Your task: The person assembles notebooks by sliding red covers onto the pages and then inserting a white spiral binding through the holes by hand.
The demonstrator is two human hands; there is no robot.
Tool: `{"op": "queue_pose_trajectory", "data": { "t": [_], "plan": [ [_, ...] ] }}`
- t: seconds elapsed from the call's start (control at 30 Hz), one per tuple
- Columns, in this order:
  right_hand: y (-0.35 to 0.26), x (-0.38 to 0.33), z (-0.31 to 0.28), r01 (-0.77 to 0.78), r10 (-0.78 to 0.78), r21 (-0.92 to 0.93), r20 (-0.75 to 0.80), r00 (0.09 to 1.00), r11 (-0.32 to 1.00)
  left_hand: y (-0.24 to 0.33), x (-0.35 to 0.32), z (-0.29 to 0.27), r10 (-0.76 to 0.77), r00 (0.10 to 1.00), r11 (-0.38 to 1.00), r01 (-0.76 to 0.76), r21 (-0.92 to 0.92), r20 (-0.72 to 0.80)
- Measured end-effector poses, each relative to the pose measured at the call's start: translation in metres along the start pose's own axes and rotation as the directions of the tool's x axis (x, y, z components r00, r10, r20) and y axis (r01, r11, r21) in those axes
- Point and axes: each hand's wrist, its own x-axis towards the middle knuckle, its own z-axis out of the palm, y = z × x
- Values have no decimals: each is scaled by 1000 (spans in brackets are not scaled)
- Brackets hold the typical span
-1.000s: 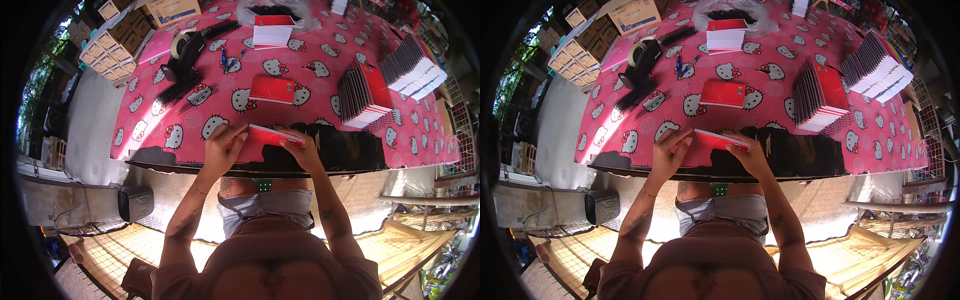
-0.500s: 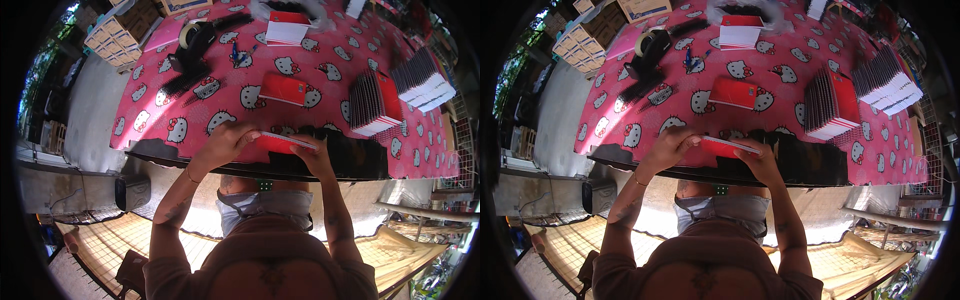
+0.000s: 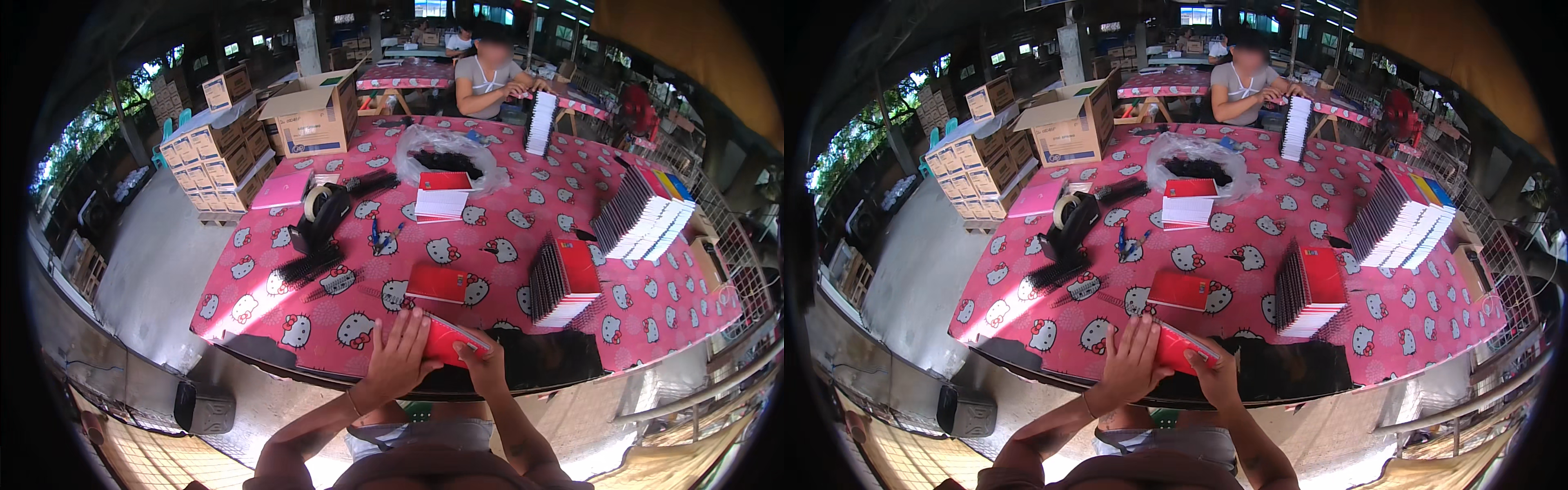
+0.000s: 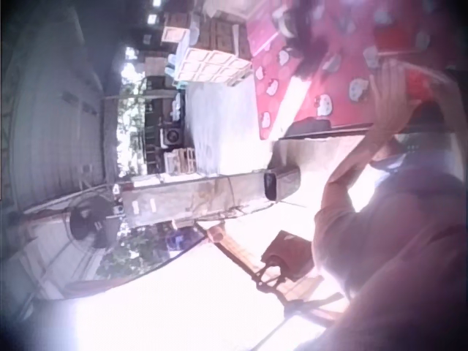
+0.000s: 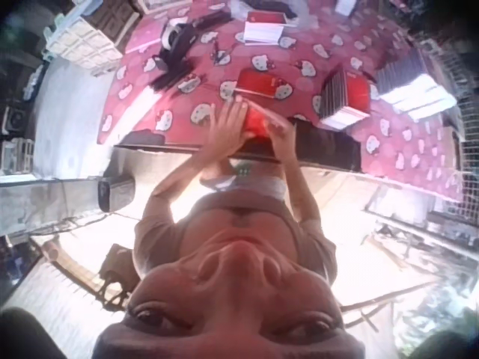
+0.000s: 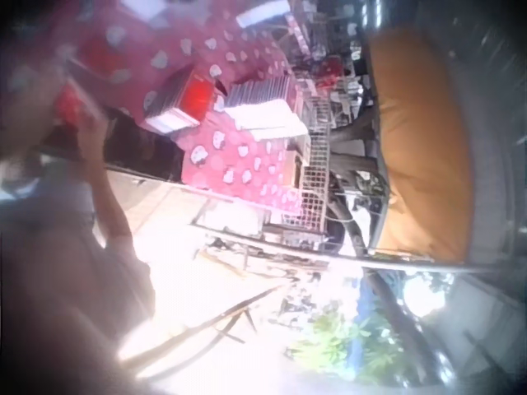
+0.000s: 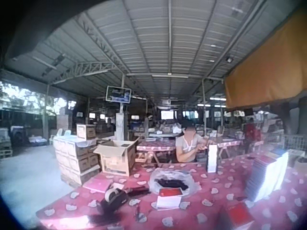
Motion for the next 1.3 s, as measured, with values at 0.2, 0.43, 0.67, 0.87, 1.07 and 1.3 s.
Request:
{"op": "queue_pose_trajectory", "data": {
  "t": [0.2, 0.43, 0.67, 0.87, 1.07, 1.3],
  "plan": [
    [12, -4, 3, 86, -66, -176, 114, 991, 981, -12, 25, -10, -90, 995, 993, 87, 75, 40],
    [10, -5, -4, 23, 2, -132, 180, 984, 991, -5, 40, -23, -77, 996, 988, 83, 132, -48],
    [11, -3, -5, 21, 31, -209, 240, 970, 978, 6, 17, -2, -53, 996, 998, 56, 38, -74],
    [36, 10, -7, 149, -92, -193, 278, 956, 970, 24, -33, 31, 64, 998, 991, -61, -120, 18],
    [65, 10, -4, 66, -8, -198, 279, 960, 978, 29, -41, 43, 25, 995, 993, -14, -117, 98],
    [72, 10, -8, 97, -37, -195, 289, 956, 976, 31, -38, 39, 79, 989, 993, -67, -99, 122]
  ]
}}
